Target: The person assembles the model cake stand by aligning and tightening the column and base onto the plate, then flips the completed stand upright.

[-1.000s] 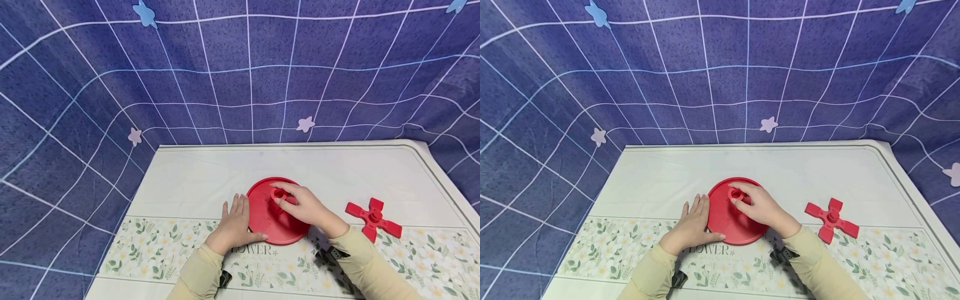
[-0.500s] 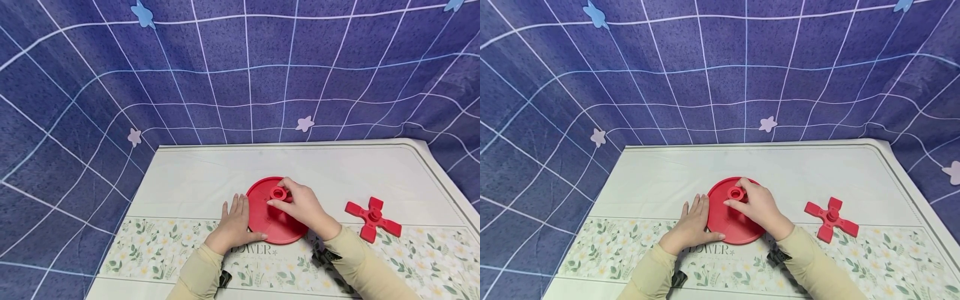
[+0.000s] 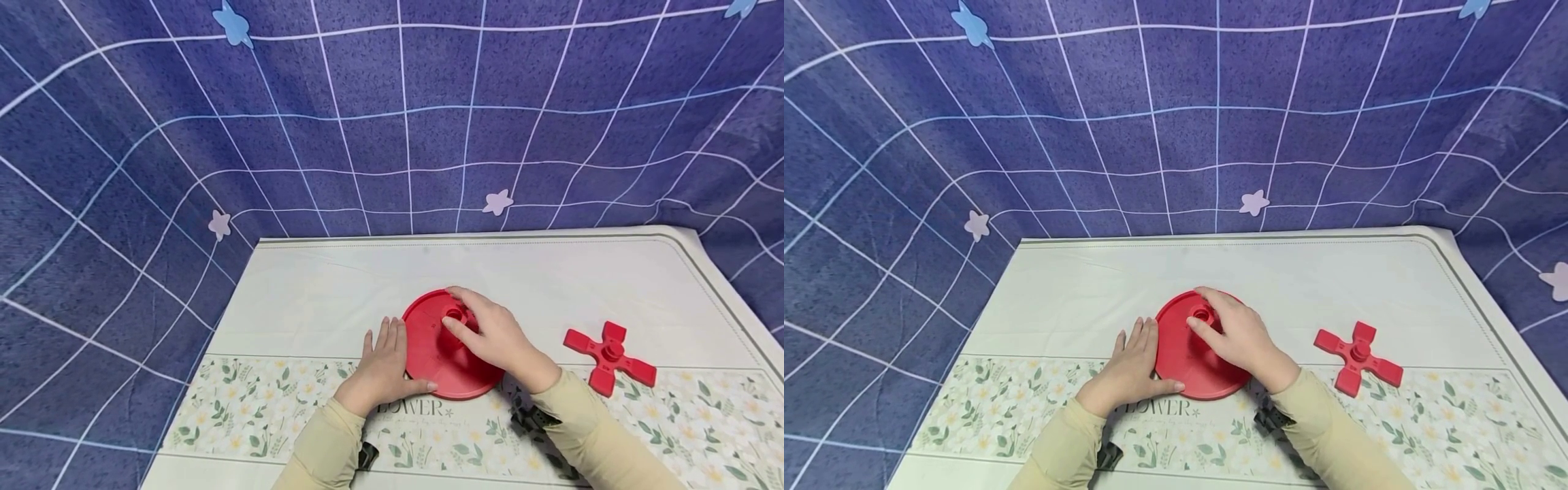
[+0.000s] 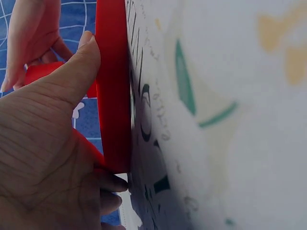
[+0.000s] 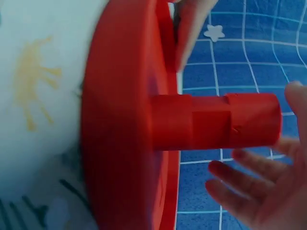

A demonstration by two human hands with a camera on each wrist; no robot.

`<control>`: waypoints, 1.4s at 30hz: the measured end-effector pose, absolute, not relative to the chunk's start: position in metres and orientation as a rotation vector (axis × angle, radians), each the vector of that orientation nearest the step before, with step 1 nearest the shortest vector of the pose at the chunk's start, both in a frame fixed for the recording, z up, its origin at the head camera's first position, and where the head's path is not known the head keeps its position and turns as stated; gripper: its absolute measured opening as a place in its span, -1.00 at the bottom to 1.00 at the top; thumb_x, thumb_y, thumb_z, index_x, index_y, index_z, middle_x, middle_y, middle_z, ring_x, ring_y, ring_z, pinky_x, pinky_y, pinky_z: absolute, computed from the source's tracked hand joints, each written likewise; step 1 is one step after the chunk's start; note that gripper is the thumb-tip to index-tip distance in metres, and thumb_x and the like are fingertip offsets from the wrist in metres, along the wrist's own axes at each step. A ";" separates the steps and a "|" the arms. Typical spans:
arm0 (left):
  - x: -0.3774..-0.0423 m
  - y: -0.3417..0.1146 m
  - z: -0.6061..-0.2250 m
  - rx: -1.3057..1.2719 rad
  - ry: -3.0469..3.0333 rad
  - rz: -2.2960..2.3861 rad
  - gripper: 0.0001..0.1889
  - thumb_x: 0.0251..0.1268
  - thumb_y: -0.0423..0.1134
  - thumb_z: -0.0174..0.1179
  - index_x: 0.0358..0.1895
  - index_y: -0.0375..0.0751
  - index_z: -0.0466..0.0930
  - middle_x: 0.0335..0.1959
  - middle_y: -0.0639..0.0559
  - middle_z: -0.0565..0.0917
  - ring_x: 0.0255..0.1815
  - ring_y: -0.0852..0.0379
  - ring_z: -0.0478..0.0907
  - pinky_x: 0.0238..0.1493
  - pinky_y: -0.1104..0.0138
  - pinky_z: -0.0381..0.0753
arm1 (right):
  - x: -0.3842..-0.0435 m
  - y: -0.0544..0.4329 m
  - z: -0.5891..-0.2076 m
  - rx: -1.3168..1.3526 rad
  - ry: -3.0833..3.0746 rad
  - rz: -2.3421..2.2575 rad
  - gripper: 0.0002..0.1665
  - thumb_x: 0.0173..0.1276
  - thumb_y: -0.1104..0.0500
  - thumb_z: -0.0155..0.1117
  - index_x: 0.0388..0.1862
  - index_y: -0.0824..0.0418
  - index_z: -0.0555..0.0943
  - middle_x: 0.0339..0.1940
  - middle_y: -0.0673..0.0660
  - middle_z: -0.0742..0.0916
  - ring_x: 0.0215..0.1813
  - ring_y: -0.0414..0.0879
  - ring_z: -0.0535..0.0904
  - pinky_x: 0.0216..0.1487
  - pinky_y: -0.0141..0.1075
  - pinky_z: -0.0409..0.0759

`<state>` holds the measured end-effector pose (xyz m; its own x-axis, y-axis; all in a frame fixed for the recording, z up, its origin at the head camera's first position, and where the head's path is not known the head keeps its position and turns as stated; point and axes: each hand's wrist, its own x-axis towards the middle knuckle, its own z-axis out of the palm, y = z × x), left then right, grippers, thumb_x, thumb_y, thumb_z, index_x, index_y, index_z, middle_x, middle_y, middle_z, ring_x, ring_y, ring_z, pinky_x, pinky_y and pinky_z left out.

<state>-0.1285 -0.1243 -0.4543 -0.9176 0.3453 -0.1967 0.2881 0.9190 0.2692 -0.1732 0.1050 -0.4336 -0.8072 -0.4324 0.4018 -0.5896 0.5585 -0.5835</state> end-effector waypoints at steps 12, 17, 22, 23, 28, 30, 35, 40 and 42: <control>-0.128 -0.124 -0.455 0.462 2.825 0.385 0.29 0.02 0.48 0.18 0.52 -0.47 -0.17 0.55 -0.33 -0.08 0.56 -0.25 -0.27 0.44 -0.18 -0.20 | -0.178 0.114 -0.433 1.038 -2.589 1.402 -0.49 0.33 0.18 0.33 0.25 0.22 0.54 -0.14 -0.04 0.69 -0.15 -0.20 0.59 -0.02 -0.25 0.61; -0.128 -0.125 -0.455 0.463 2.830 0.380 0.29 0.02 0.48 0.18 0.52 -0.47 -0.17 0.55 -0.33 -0.08 0.56 -0.25 -0.27 0.45 -0.18 -0.19 | -0.175 0.112 -0.435 0.929 -2.605 1.373 -0.53 0.26 0.07 0.43 0.13 0.10 0.56 -0.18 -0.09 0.69 -0.12 -0.21 0.66 -0.03 -0.25 0.64; -0.128 -0.125 -0.455 0.465 2.834 0.368 0.29 0.02 0.50 0.16 0.52 -0.47 -0.17 0.55 -0.33 -0.09 0.56 -0.25 -0.27 0.44 -0.18 -0.19 | -0.171 0.106 -0.436 0.787 -2.624 1.259 -0.53 0.18 -0.05 0.49 -0.02 0.06 0.53 -0.32 -0.12 0.67 -0.22 -0.22 0.67 -0.15 -0.27 0.65; -0.128 -0.125 -0.455 0.465 2.834 0.366 0.29 0.02 0.50 0.16 0.52 -0.47 -0.17 0.55 -0.33 -0.09 0.56 -0.25 -0.27 0.44 -0.18 -0.19 | -0.170 0.105 -0.436 0.758 -2.629 1.223 -0.52 0.16 -0.08 0.49 -0.04 0.06 0.52 -0.34 -0.13 0.66 -0.25 -0.22 0.67 -0.18 -0.27 0.65; -0.128 -0.124 -0.455 0.467 2.840 0.359 0.29 0.02 0.50 0.16 0.52 -0.47 -0.17 0.55 -0.33 -0.09 0.56 -0.26 -0.27 0.44 -0.19 -0.18 | -0.166 0.099 -0.433 0.669 -2.629 1.078 -0.47 0.11 -0.16 0.50 -0.13 0.07 0.49 -0.40 -0.13 0.63 -0.31 -0.18 0.67 -0.28 -0.25 0.61; -0.128 -0.124 -0.455 0.468 2.843 0.361 0.29 0.02 0.50 0.16 0.52 -0.48 -0.17 0.55 -0.34 -0.09 0.56 -0.26 -0.26 0.44 -0.19 -0.17 | -0.165 0.097 -0.433 0.654 -2.623 1.044 -0.47 0.10 -0.17 0.51 -0.14 0.08 0.48 -0.41 -0.13 0.62 -0.32 -0.17 0.66 -0.30 -0.24 0.59; -0.128 -0.124 -0.454 0.466 2.844 0.364 0.30 0.02 0.50 0.17 0.52 -0.48 -0.17 0.55 -0.34 -0.09 0.56 -0.26 -0.26 0.44 -0.19 -0.17 | -0.166 0.096 -0.435 0.649 -2.614 1.001 -0.45 0.09 -0.17 0.51 -0.13 0.10 0.48 -0.42 -0.11 0.62 -0.36 -0.18 0.61 -0.34 -0.24 0.55; -0.128 -0.124 -0.454 0.463 2.839 0.372 0.29 0.02 0.49 0.18 0.52 -0.47 -0.17 0.55 -0.34 -0.10 0.56 -0.26 -0.27 0.44 -0.19 -0.18 | -0.166 0.100 -0.437 0.665 -2.628 0.961 -0.31 0.16 -0.19 0.43 0.12 0.16 0.46 -0.30 0.01 0.71 -0.34 -0.13 0.66 -0.30 -0.16 0.60; -0.128 -0.124 -0.454 0.464 2.839 0.378 0.29 0.02 0.48 0.18 0.52 -0.48 -0.17 0.55 -0.34 -0.09 0.56 -0.26 -0.26 0.44 -0.19 -0.18 | -0.167 0.102 -0.438 0.706 -2.617 0.980 -0.30 0.23 -0.15 0.38 0.22 0.17 0.43 -0.16 0.08 0.73 -0.22 -0.07 0.69 -0.20 -0.09 0.63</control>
<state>-0.1278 -0.1244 -0.4538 -0.9208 0.3396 -0.1917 0.2777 0.9161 0.2891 -0.1672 0.1021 -0.4377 -0.8485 -0.3502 0.3967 -0.5246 0.6544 -0.5445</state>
